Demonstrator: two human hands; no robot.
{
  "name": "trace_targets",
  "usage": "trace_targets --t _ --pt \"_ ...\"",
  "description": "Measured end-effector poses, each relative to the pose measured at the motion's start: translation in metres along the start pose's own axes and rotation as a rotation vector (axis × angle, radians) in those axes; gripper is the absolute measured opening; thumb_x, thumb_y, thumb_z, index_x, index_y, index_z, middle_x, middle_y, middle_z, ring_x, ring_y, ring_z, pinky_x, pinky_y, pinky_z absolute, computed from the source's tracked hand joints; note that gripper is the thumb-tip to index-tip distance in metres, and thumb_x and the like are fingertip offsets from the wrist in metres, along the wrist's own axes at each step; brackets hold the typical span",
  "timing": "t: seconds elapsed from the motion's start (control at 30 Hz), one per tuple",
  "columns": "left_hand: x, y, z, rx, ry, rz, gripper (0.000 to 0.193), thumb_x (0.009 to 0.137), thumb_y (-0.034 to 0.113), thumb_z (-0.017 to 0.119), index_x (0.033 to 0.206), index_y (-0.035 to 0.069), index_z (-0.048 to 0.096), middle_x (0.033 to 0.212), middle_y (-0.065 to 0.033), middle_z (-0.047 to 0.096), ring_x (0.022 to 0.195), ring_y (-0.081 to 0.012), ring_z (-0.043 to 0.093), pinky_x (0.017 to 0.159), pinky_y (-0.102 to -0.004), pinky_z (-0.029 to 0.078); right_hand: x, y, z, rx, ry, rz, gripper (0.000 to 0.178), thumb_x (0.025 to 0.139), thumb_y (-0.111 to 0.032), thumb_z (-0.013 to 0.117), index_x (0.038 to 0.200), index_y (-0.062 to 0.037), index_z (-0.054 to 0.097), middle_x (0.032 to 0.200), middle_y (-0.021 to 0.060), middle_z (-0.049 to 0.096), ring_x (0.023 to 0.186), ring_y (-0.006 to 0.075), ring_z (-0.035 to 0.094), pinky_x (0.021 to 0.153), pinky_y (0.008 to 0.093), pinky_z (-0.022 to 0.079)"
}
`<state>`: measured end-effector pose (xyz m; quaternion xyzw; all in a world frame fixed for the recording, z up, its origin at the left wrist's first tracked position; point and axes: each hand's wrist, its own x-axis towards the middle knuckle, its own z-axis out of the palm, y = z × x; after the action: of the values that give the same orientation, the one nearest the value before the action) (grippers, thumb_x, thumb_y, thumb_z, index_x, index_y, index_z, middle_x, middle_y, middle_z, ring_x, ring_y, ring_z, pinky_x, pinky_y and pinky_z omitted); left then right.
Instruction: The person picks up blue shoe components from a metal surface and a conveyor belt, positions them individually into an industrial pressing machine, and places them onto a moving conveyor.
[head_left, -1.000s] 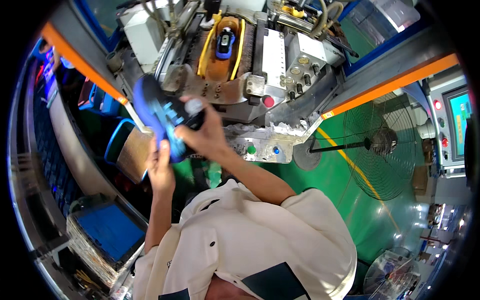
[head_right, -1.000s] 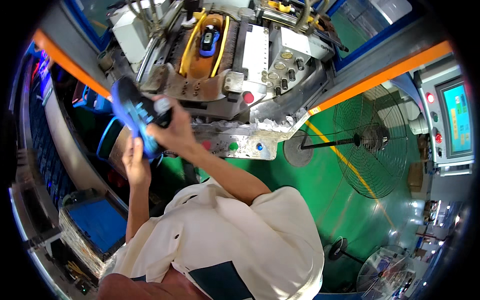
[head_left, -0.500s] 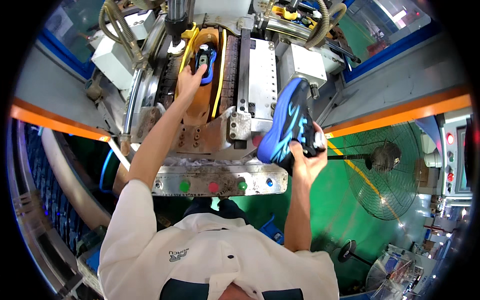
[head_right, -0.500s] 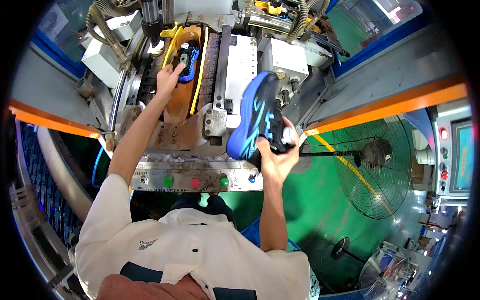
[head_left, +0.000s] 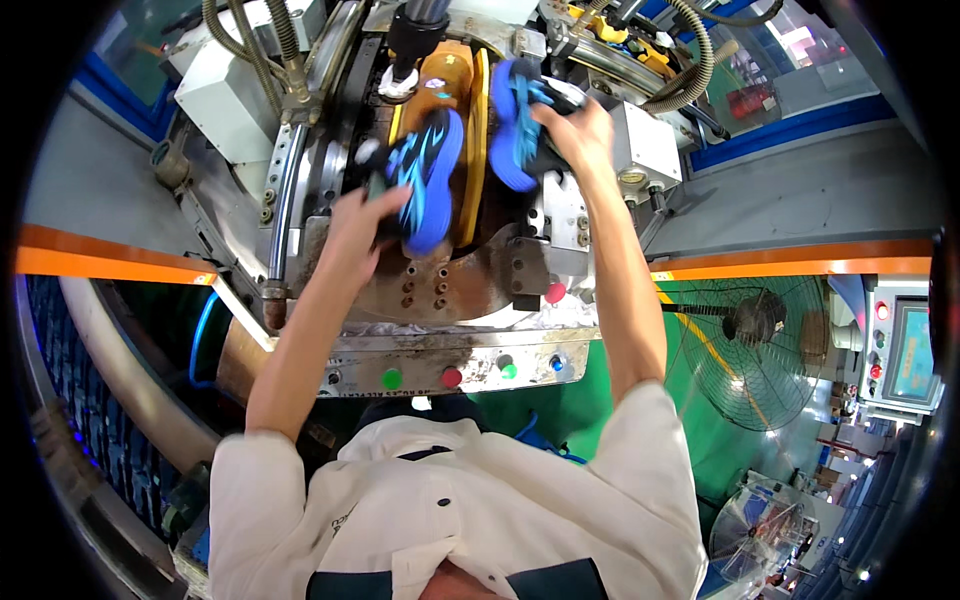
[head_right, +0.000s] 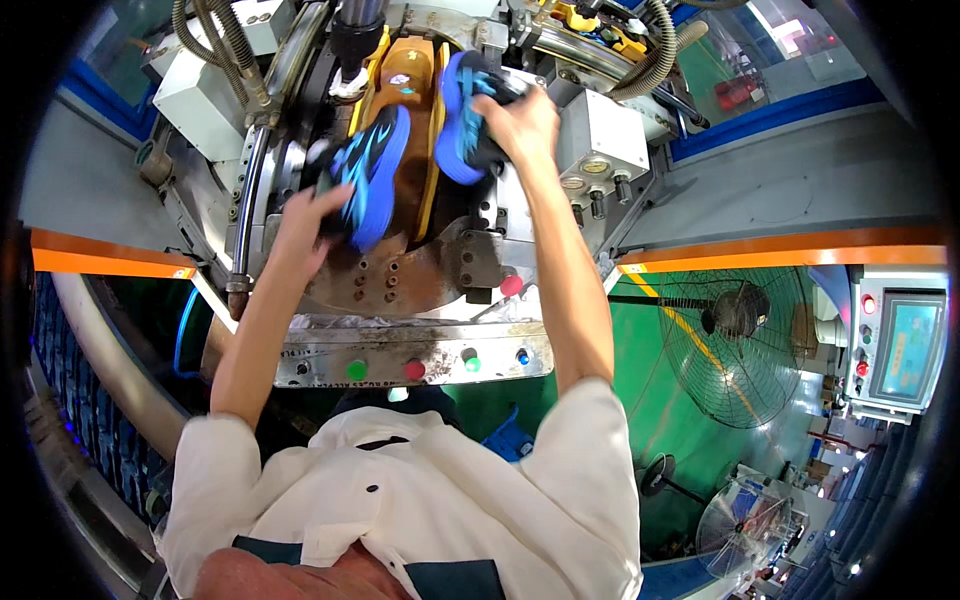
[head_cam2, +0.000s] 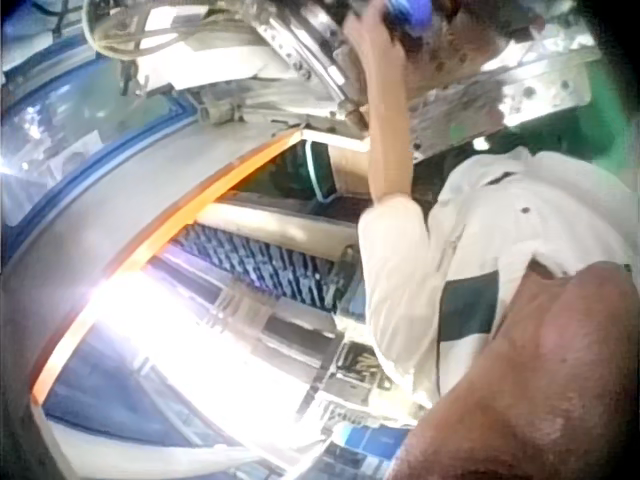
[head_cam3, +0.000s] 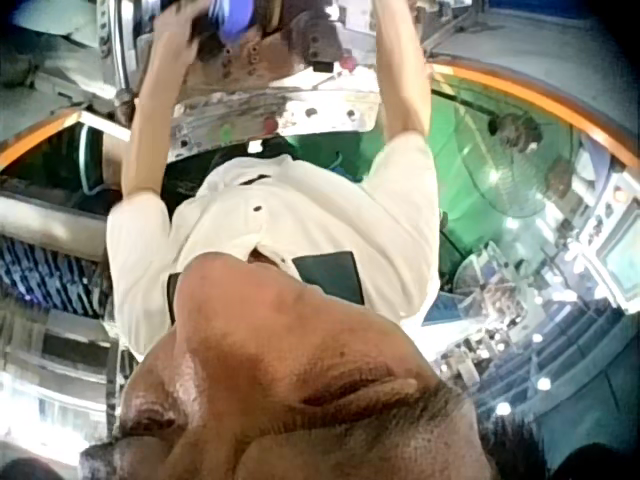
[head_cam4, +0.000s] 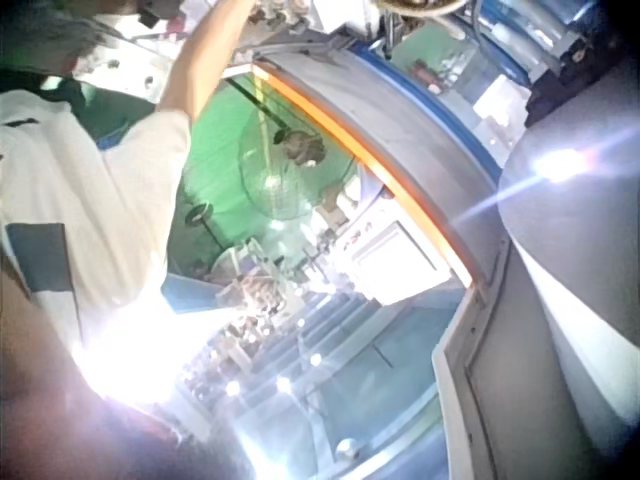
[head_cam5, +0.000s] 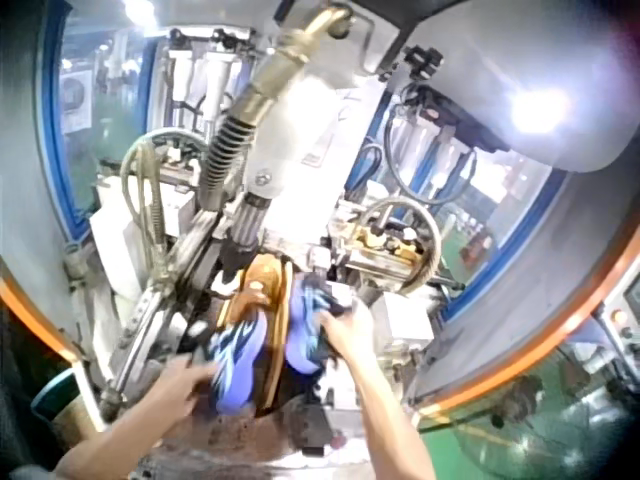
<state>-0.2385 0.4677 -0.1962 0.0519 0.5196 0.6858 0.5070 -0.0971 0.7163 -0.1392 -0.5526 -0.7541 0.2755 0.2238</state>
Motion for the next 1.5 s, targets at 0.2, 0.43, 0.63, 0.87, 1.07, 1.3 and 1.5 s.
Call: trace_targets --t 0.2,0.43,0.63,0.87,1.07,1.3,1.5 --pt "-0.195 -0.017 -0.093 0.155 0.426 0.040 0.084 0.067 0.021 0.077 0.139 -0.002 0.039 0.109 -0.0102 0.055 0.078 -0.0108 0.055 0.052 -0.0167 0.036 0.036 -0.042 0.155 -0.261 -0.104 -0.057 0.058 0.067 -0.030 0.076 0.110 0.0040 0.059 0.100 0.0208 0.069 0.099 0.0328 0.067 0.086 0.0379 0.054" --pt "-0.335 -0.092 -0.145 -0.115 1.017 0.411 0.062 0.074 0.019 0.078 0.125 -0.004 0.050 0.107 -0.0096 0.060 0.092 -0.0178 0.060 0.076 -0.0284 0.050 0.045 -0.035 0.218 -0.299 0.005 -0.178 0.058 0.071 -0.034 0.076 0.106 0.0020 0.048 0.095 0.0195 0.070 0.090 0.0359 0.069 0.078 0.0427 0.055" --pt "-0.372 -0.171 -0.107 -0.482 1.175 0.390 0.038 0.079 0.016 0.073 0.112 0.003 0.060 0.096 -0.0050 0.065 0.081 -0.0149 0.064 0.066 -0.0275 0.051 -0.017 -0.030 0.189 -0.016 -0.155 -0.504 0.073 0.073 -0.023 0.077 0.129 0.0046 0.041 0.122 0.0212 0.054 0.116 0.0359 0.054 0.097 0.0439 0.046" --pt "-0.389 -0.218 -0.044 -0.791 1.175 0.303 0.025 0.085 0.015 0.067 0.103 -0.001 0.060 0.092 -0.0081 0.066 0.077 -0.0162 0.065 0.067 -0.0301 0.055 -0.312 0.042 0.174 0.638 -0.659 -0.955 0.014 0.087 0.001 0.057 0.098 -0.0007 0.065 0.095 0.0118 0.066 0.080 0.0244 0.062 0.071 0.0334 0.049" --pt "-0.432 -0.292 -0.027 -0.983 1.389 0.444 0.027 0.084 0.015 0.067 0.103 -0.004 0.061 0.094 -0.0110 0.065 0.080 -0.0193 0.065 0.077 -0.0355 0.055 -0.333 0.117 0.256 0.242 -0.681 -1.402 0.024 0.087 -0.003 0.054 0.111 -0.0059 0.060 0.096 0.0154 0.063 0.088 0.0363 0.060 0.075 0.0443 0.048" --pt "-0.529 -0.394 -0.075 -1.232 1.754 0.672 0.023 0.084 0.015 0.066 0.101 0.001 0.063 0.089 -0.0100 0.067 0.079 -0.0217 0.068 0.068 -0.0393 0.059 -0.344 0.063 0.257 0.425 -0.748 -1.172 0.025 0.088 -0.007 0.055 0.112 -0.0001 0.058 0.075 0.0099 0.064 0.064 0.0181 0.060 0.061 0.0308 0.047" --pt "-0.654 -0.522 -0.202 -1.231 2.127 0.700 0.030 0.073 0.014 0.076 0.094 -0.002 0.061 0.083 -0.0115 0.064 0.065 -0.0232 0.065 0.054 -0.0394 0.056 -0.442 -0.003 0.254 0.551 -1.002 -1.132 0.025 0.090 -0.004 0.055 0.115 0.0016 0.057 0.087 0.0103 0.066 0.074 0.0152 0.060 0.065 0.0276 0.048"
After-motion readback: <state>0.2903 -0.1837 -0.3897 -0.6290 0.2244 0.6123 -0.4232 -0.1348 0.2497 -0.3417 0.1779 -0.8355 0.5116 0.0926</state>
